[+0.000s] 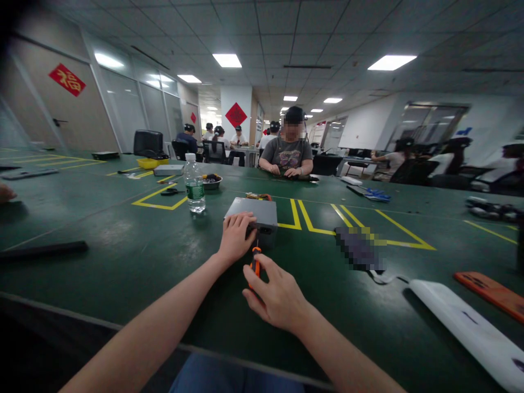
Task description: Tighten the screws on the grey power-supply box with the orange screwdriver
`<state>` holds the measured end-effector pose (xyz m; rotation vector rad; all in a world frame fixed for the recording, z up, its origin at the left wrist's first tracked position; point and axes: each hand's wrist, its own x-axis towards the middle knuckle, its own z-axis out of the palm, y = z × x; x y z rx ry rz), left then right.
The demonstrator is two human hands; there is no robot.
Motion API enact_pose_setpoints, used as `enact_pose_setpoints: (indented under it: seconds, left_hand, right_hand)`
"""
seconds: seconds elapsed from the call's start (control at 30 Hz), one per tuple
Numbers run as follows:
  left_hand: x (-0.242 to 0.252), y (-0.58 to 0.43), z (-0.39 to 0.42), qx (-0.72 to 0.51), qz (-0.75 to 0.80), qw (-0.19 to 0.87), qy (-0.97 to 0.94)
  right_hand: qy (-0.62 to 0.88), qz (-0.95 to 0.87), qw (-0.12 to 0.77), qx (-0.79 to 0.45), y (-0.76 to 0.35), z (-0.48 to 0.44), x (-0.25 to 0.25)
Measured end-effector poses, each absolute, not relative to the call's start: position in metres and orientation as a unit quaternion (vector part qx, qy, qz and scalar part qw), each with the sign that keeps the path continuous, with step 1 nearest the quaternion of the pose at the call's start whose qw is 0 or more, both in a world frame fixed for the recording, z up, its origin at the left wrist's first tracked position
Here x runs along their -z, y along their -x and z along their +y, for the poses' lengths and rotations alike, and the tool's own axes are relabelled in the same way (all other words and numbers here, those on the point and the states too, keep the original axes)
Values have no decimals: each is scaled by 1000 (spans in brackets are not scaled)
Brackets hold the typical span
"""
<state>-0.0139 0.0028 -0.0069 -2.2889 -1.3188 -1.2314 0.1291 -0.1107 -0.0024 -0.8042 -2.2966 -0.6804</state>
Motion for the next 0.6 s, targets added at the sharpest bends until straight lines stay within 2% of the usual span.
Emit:
enact_pose_setpoints:
  seconds: [0.13,0.37,0.6]
  left_hand:
    - [7,14,3,424,-447,108,780]
    - [7,13,2,429,-451,108,776]
    - [6,12,2,431,-450,110,774]
  right_hand:
    - [302,-870,310,235,-130,-111,1]
    - [311,-841,411,165,-133,-105,3]
    - [323,-870,345,137,-131,-111,-3]
